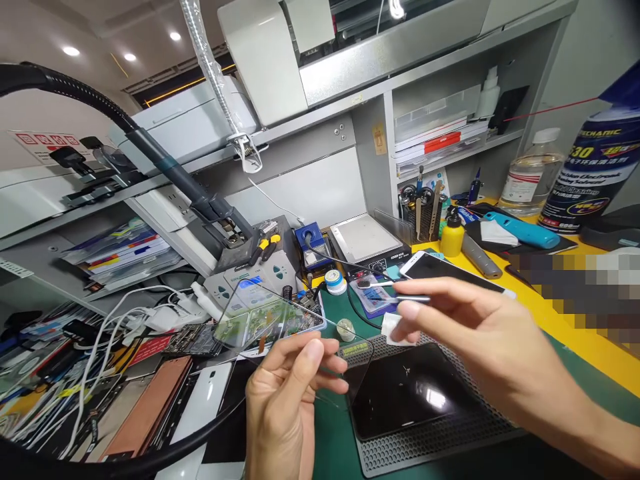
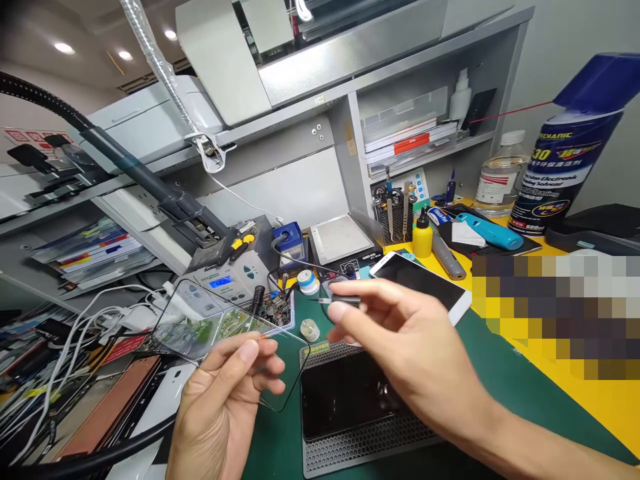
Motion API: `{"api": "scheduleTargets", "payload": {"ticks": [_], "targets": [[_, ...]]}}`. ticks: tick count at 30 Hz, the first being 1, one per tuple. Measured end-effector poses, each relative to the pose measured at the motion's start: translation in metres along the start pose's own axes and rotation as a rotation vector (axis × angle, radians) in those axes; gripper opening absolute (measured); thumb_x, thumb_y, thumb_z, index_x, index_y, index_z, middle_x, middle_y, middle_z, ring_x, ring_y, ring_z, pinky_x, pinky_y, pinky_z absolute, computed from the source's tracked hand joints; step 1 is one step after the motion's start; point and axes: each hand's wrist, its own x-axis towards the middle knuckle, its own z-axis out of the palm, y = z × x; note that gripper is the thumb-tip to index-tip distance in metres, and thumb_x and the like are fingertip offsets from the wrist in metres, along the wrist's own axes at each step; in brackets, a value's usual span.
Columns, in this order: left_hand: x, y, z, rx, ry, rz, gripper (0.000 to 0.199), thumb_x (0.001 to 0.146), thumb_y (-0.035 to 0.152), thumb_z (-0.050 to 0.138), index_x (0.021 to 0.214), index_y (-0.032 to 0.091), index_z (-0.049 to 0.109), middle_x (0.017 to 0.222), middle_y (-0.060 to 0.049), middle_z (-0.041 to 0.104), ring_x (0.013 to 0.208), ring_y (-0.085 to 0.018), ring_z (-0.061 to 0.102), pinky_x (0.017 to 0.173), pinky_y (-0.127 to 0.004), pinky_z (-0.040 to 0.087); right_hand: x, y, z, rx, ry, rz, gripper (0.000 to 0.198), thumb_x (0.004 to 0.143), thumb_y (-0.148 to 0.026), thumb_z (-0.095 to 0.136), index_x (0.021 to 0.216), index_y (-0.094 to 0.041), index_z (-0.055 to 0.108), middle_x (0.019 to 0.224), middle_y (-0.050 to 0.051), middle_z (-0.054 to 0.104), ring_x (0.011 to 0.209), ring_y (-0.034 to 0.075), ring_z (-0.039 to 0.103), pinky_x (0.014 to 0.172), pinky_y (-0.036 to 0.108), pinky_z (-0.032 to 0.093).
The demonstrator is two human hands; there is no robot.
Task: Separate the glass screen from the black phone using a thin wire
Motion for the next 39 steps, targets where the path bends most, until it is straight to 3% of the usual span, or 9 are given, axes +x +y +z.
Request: {"api": "scheduleTargets", "payload": {"ticks": [4, 7, 13, 19, 26, 33, 39], "targets": [[0.000, 0.002, -0.002, -0.010, -0.011, -0.024, 0.021, 0.073, 0.030, 0.084, 0.087, 0.016, 0.077, 0.079, -0.006, 0.077, 0.063, -0.018, 0.071, 0.049, -0.026, 0.058, 0.000, -0.003, -0.008, -0.036, -0.097, 0.013, 0.028, 0.082, -0.044, 0.079, 0.099, -0.023, 0.073, 0.056, -0.001, 0.070, 0.053, 0.016, 0.067, 0.056, 0.025, 0.054], [-0.001, 0.001, -0.003, 0.004, -0.015, -0.017, 0.019, 0.074, 0.031, 0.083, 0.085, 0.016, 0.077, 0.079, -0.006, 0.077, 0.062, -0.018, 0.071, 0.048, -0.025, 0.058, -0.003, -0.003, -0.005, -0.028, -0.162, 0.024, 0.030, 0.079, -0.043, 0.081, 0.099, -0.023, 0.074, 0.057, 0.000, 0.071, 0.052, 0.017, 0.068, 0.052, 0.024, 0.053], [-0.004, 0.000, -0.002, 0.084, 0.010, 0.041, 0.019, 0.073, 0.031, 0.083, 0.082, 0.015, 0.078, 0.077, -0.008, 0.078, 0.061, -0.019, 0.071, 0.048, -0.026, 0.060, -0.002, -0.005, -0.001, -0.055, -0.166, 0.008, 0.026, 0.081, -0.044, 0.079, 0.098, -0.025, 0.078, 0.054, 0.001, 0.070, 0.050, 0.017, 0.066, 0.050, 0.026, 0.053], [-0.007, -0.003, -0.002, 0.175, 0.071, 0.076, 0.023, 0.069, 0.034, 0.085, 0.080, 0.016, 0.078, 0.077, -0.009, 0.079, 0.059, -0.021, 0.072, 0.048, -0.027, 0.061, -0.006, -0.003, 0.004, -0.226, -0.075, -0.126, 0.021, 0.077, -0.046, 0.081, 0.087, -0.028, 0.082, 0.077, 0.005, 0.076, 0.056, 0.019, 0.067, 0.051, 0.029, 0.055], [-0.005, -0.006, -0.003, 0.227, 0.059, 0.122, 0.024, 0.069, 0.037, 0.085, 0.080, 0.017, 0.079, 0.075, -0.010, 0.079, 0.057, -0.021, 0.072, 0.047, -0.027, 0.061, -0.011, 0.007, 0.004, -0.271, -0.119, -0.144, 0.023, 0.082, -0.045, 0.077, 0.100, -0.030, 0.081, 0.088, 0.004, 0.076, 0.055, 0.016, 0.065, 0.050, 0.028, 0.054], [-0.006, -0.005, -0.004, 0.235, 0.054, 0.126, 0.021, 0.070, 0.036, 0.085, 0.079, 0.018, 0.079, 0.075, -0.009, 0.079, 0.057, -0.021, 0.072, 0.047, -0.027, 0.061, -0.005, 0.004, 0.005, -0.350, -0.044, -0.182, 0.021, 0.083, -0.046, 0.076, 0.091, -0.027, 0.081, 0.081, 0.005, 0.075, 0.054, 0.016, 0.064, 0.048, 0.027, 0.053], [-0.005, -0.007, -0.003, 0.224, 0.060, 0.112, 0.023, 0.070, 0.036, 0.085, 0.080, 0.017, 0.079, 0.076, -0.010, 0.079, 0.057, -0.022, 0.072, 0.046, -0.028, 0.061, -0.003, -0.003, 0.005, -0.218, -0.099, -0.055, 0.027, 0.079, -0.048, 0.078, 0.093, -0.025, 0.081, 0.060, 0.003, 0.070, 0.048, 0.018, 0.064, 0.045, 0.027, 0.050]]}}
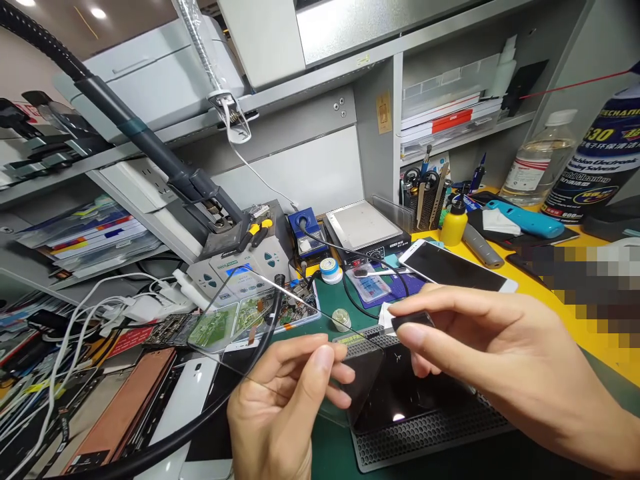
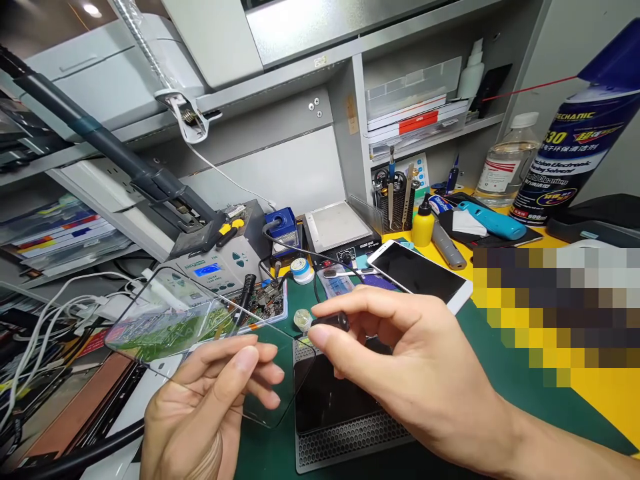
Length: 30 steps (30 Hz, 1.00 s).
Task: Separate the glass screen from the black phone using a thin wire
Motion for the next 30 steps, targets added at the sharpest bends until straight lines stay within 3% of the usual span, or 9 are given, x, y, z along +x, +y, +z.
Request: {"api": "scheduleTargets", "payload": {"ticks": [3, 7, 12, 16, 20, 27, 30], "targets": [[0.000, 0.000, -0.001, -0.009, -0.010, -0.004, 0.023, 0.069, 0.036, 0.085, 0.081, 0.017, 0.079, 0.076, -0.009, 0.079, 0.057, -0.022, 0.072, 0.045, -0.027, 0.060, -0.002, 0.004, 0.000, 0.005, -0.048, 0.011, 0.028, 0.081, -0.047, 0.077, 0.098, -0.025, 0.080, 0.065, 0.003, 0.072, 0.051, 0.017, 0.064, 0.047, 0.027, 0.051], [-0.002, 0.003, 0.001, -0.011, -0.012, -0.019, 0.023, 0.069, 0.036, 0.085, 0.081, 0.017, 0.078, 0.075, -0.010, 0.079, 0.057, -0.022, 0.072, 0.044, -0.027, 0.060, -0.003, 0.007, -0.001, -0.055, -0.002, -0.019, 0.023, 0.082, -0.046, 0.076, 0.094, -0.026, 0.080, 0.073, 0.003, 0.073, 0.054, 0.016, 0.063, 0.048, 0.026, 0.049], [-0.007, 0.008, 0.008, -0.020, 0.054, -0.021, 0.016, 0.071, 0.030, 0.082, 0.079, 0.017, 0.078, 0.074, -0.008, 0.078, 0.056, -0.019, 0.070, 0.045, -0.024, 0.058, -0.001, 0.003, -0.001, 0.018, -0.038, 0.013, 0.024, 0.082, -0.045, 0.077, 0.094, -0.025, 0.080, 0.062, 0.001, 0.069, 0.051, 0.015, 0.062, 0.046, 0.025, 0.047], [-0.005, 0.005, 0.004, -0.014, -0.012, -0.020, 0.020, 0.071, 0.033, 0.083, 0.081, 0.016, 0.078, 0.076, -0.009, 0.078, 0.057, -0.021, 0.071, 0.045, -0.026, 0.058, 0.002, 0.003, -0.001, 0.040, -0.054, 0.043, 0.023, 0.081, -0.042, 0.079, 0.096, -0.025, 0.079, 0.064, 0.000, 0.070, 0.053, 0.014, 0.061, 0.048, 0.024, 0.046], [0.006, 0.006, -0.006, -0.020, 0.000, 0.037, 0.017, 0.074, 0.031, 0.082, 0.082, 0.017, 0.078, 0.080, -0.008, 0.078, 0.061, -0.020, 0.071, 0.047, -0.025, 0.058, 0.010, 0.007, -0.008, 0.017, -0.010, 0.056, 0.028, 0.082, -0.044, 0.078, 0.099, -0.022, 0.077, 0.062, -0.001, 0.067, 0.054, 0.014, 0.059, 0.051, 0.025, 0.045], [0.030, 0.005, -0.021, -0.029, 0.089, 0.148, 0.021, 0.078, 0.033, 0.081, 0.091, 0.017, 0.076, 0.089, -0.007, 0.077, 0.071, -0.021, 0.072, 0.049, -0.025, 0.058, 0.032, 0.030, -0.010, -0.147, -0.080, 0.097, 0.043, 0.087, -0.052, 0.068, 0.114, -0.017, 0.071, 0.067, 0.000, 0.064, 0.055, 0.014, 0.054, 0.051, 0.027, 0.043], [0.035, 0.003, -0.023, -0.004, 0.096, 0.178, 0.022, 0.079, 0.034, 0.080, 0.092, 0.016, 0.075, 0.090, -0.007, 0.077, 0.071, -0.020, 0.072, 0.049, -0.024, 0.058, 0.039, 0.034, -0.003, -0.203, -0.089, 0.029, 0.042, 0.086, -0.048, 0.071, 0.115, -0.019, 0.067, 0.074, 0.000, 0.064, 0.059, 0.014, 0.054, 0.051, 0.026, 0.043]]}}
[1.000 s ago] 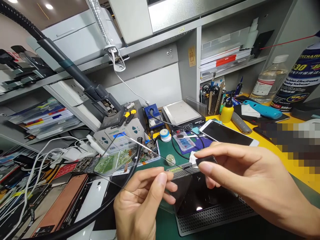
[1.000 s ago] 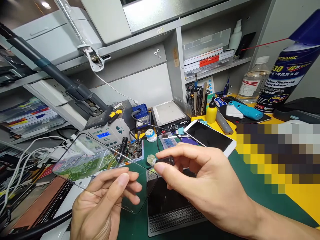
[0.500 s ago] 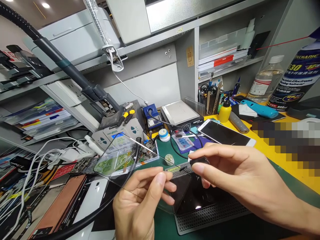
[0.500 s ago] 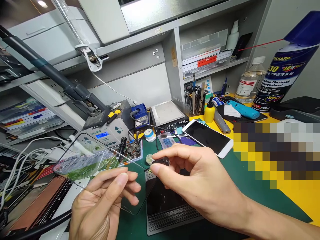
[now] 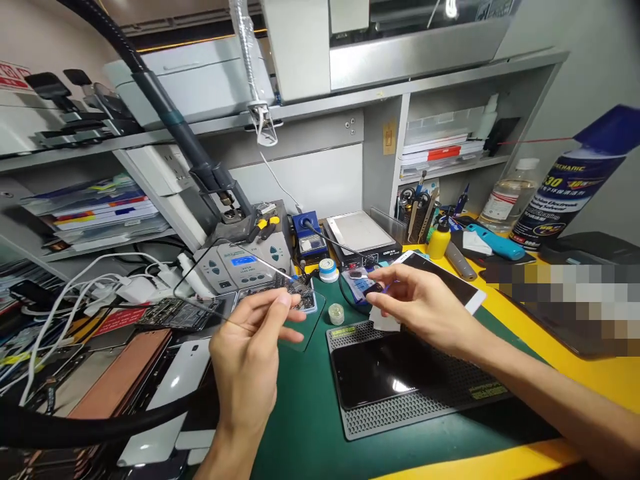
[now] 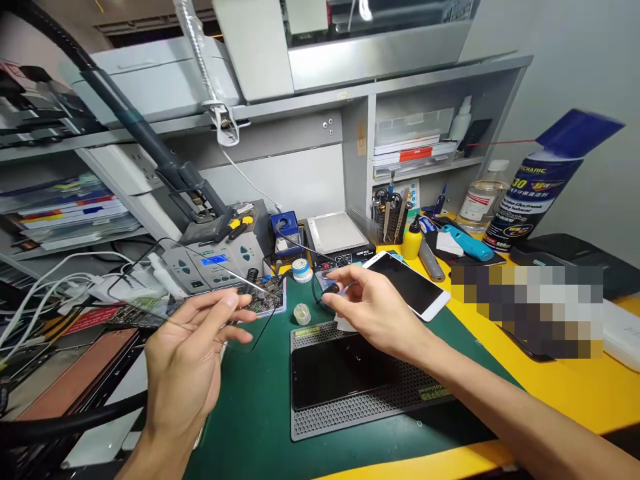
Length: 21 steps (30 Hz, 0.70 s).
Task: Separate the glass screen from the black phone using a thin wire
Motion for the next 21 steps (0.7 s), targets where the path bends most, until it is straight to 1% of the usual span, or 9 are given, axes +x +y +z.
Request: {"api": "scheduleTargets", "payload": {"ticks": [3, 6, 8, 13, 16, 21], "targets": [[0.003, 0.000, -0.001, 0.001, 0.007, 0.016, 0.022, 0.080, 0.035, 0.079, 0.090, 0.016, 0.075, 0.089, -0.007, 0.077, 0.069, -0.019, 0.073, 0.048, -0.023, 0.058, 0.009, -0.009, 0.009, -0.168, 0.000, -0.077, 0.033, 0.086, -0.045, 0.069, 0.108, -0.020, 0.070, 0.076, 0.000, 0.065, 0.059, 0.013, 0.053, 0.051, 0.025, 0.041], [0.006, 0.000, -0.004, 0.002, 0.009, 0.036, 0.021, 0.081, 0.035, 0.078, 0.090, 0.016, 0.074, 0.088, -0.006, 0.077, 0.069, -0.018, 0.073, 0.048, -0.023, 0.058, 0.017, -0.018, 0.019, -0.283, -0.014, -0.114, 0.030, 0.087, -0.042, 0.067, 0.107, -0.022, 0.075, 0.074, 0.000, 0.066, 0.060, 0.014, 0.054, 0.054, 0.026, 0.041], [0.007, 0.000, -0.005, 0.002, 0.007, 0.046, 0.020, 0.082, 0.034, 0.077, 0.091, 0.017, 0.074, 0.087, -0.005, 0.077, 0.068, -0.018, 0.072, 0.048, -0.022, 0.058, 0.022, -0.020, 0.025, -0.311, -0.017, -0.130, 0.030, 0.087, -0.041, 0.066, 0.109, -0.023, 0.076, 0.078, 0.001, 0.068, 0.062, 0.015, 0.055, 0.056, 0.027, 0.042], [0.007, 0.001, -0.007, -0.009, 0.002, 0.057, 0.020, 0.083, 0.036, 0.077, 0.091, 0.018, 0.075, 0.086, -0.005, 0.078, 0.069, -0.019, 0.073, 0.048, -0.023, 0.058, 0.026, -0.016, 0.036, -0.374, -0.020, -0.170, 0.032, 0.089, -0.037, 0.063, 0.114, -0.023, 0.077, 0.095, 0.004, 0.072, 0.070, 0.016, 0.060, 0.063, 0.029, 0.045], [0.006, 0.002, -0.006, -0.005, -0.002, 0.066, 0.019, 0.084, 0.036, 0.076, 0.091, 0.018, 0.075, 0.085, -0.004, 0.078, 0.068, -0.019, 0.073, 0.048, -0.023, 0.059, 0.027, -0.015, 0.038, -0.398, -0.029, -0.175, 0.032, 0.089, -0.037, 0.063, 0.115, -0.022, 0.076, 0.094, 0.004, 0.072, 0.072, 0.016, 0.061, 0.064, 0.029, 0.046], [0.005, 0.003, -0.006, -0.013, -0.013, 0.071, 0.017, 0.084, 0.035, 0.075, 0.090, 0.019, 0.075, 0.085, -0.004, 0.078, 0.068, -0.019, 0.073, 0.048, -0.023, 0.059, 0.026, -0.016, 0.040, -0.431, -0.053, -0.195, 0.030, 0.088, -0.035, 0.064, 0.112, -0.022, 0.077, 0.088, 0.002, 0.070, 0.068, 0.015, 0.059, 0.065, 0.029, 0.046]]}}
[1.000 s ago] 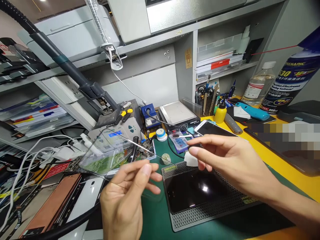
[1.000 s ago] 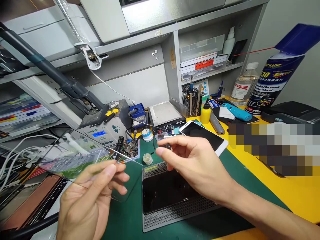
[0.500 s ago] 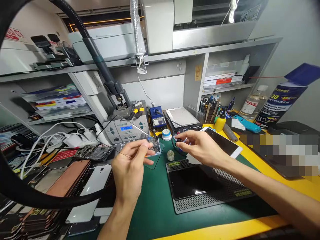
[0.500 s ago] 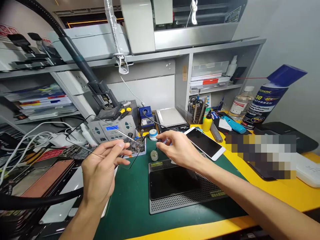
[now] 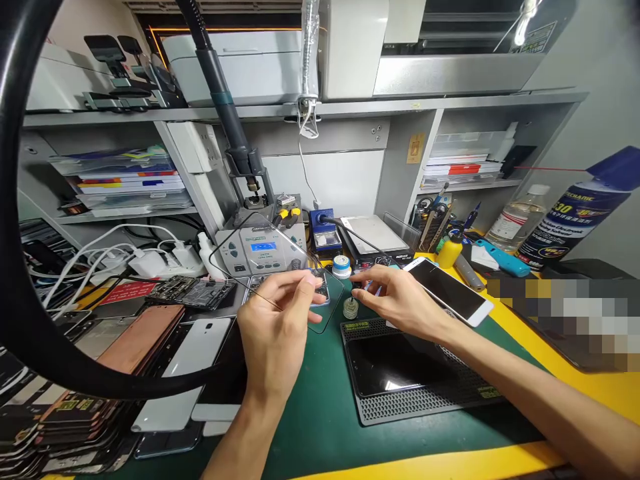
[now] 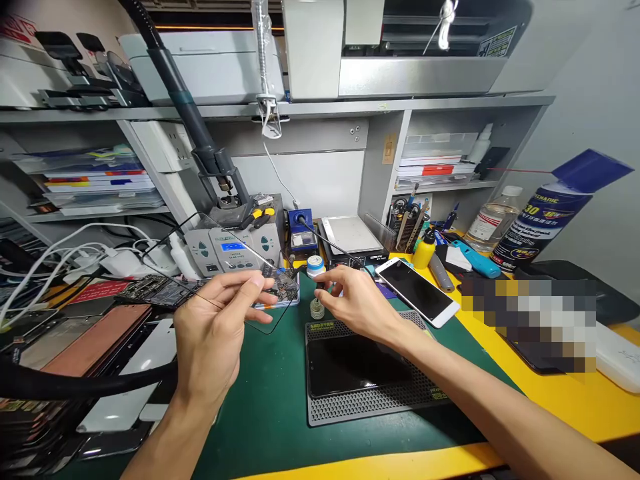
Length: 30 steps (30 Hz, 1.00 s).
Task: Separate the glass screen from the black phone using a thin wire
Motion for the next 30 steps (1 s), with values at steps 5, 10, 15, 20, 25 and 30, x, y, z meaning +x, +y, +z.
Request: {"api": "scheduleTargets", "payload": {"ticks": [5, 10, 15, 20, 25, 30], "targets": [[-0.0014, 0.0005, -0.0001, -0.007, -0.001, 0.004, 0.016, 0.085, 0.035, 0.075, 0.089, 0.019, 0.075, 0.085, -0.004, 0.078, 0.068, -0.018, 0.073, 0.048, -0.023, 0.059, 0.0018, 0.0006, -0.0007, -0.008, 0.015, -0.012, 0.032, 0.090, -0.036, 0.063, 0.117, -0.024, 0.075, 0.093, 0.002, 0.070, 0.071, 0.015, 0.059, 0.066, 0.028, 0.047], [-0.0019, 0.0006, -0.0007, 0.009, -0.003, -0.003, 0.018, 0.085, 0.036, 0.075, 0.091, 0.019, 0.075, 0.086, -0.004, 0.078, 0.069, -0.018, 0.073, 0.048, -0.023, 0.059, 0.0017, -0.0020, -0.0001, -0.041, -0.028, -0.010, 0.029, 0.089, -0.033, 0.063, 0.112, -0.021, 0.077, 0.090, 0.003, 0.070, 0.069, 0.015, 0.060, 0.065, 0.029, 0.046], [-0.0022, 0.0011, -0.0009, 0.025, -0.008, -0.001, 0.018, 0.086, 0.036, 0.074, 0.091, 0.019, 0.075, 0.086, -0.004, 0.078, 0.069, -0.019, 0.074, 0.048, -0.023, 0.059, 0.0022, -0.0026, 0.0027, -0.078, -0.086, -0.028, 0.028, 0.088, -0.029, 0.064, 0.109, -0.019, 0.078, 0.090, 0.004, 0.071, 0.073, 0.017, 0.062, 0.067, 0.029, 0.045], [-0.0032, 0.0000, -0.0005, 0.026, -0.007, 0.002, 0.018, 0.086, 0.037, 0.074, 0.091, 0.020, 0.075, 0.086, -0.003, 0.078, 0.069, -0.019, 0.074, 0.049, -0.024, 0.060, 0.0028, -0.0031, 0.0029, -0.079, -0.113, -0.035, 0.026, 0.088, -0.029, 0.063, 0.108, -0.019, 0.078, 0.092, 0.004, 0.072, 0.076, 0.017, 0.063, 0.068, 0.028, 0.045], [-0.0036, 0.0000, -0.0001, 0.025, -0.005, 0.000, 0.018, 0.086, 0.036, 0.073, 0.091, 0.020, 0.075, 0.086, -0.004, 0.078, 0.070, -0.019, 0.074, 0.049, -0.024, 0.059, 0.0017, -0.0049, 0.0002, -0.054, -0.065, 0.012, 0.029, 0.088, -0.034, 0.063, 0.111, -0.022, 0.077, 0.091, 0.003, 0.073, 0.072, 0.017, 0.063, 0.066, 0.028, 0.046], [-0.0026, 0.0014, 0.0005, 0.014, -0.010, -0.010, 0.018, 0.085, 0.036, 0.074, 0.090, 0.018, 0.075, 0.086, -0.005, 0.078, 0.069, -0.019, 0.074, 0.048, -0.024, 0.059, 0.0040, -0.0017, -0.0008, -0.024, -0.020, 0.065, 0.033, 0.088, -0.041, 0.063, 0.111, -0.022, 0.077, 0.083, 0.003, 0.072, 0.067, 0.017, 0.060, 0.061, 0.028, 0.045]]}}
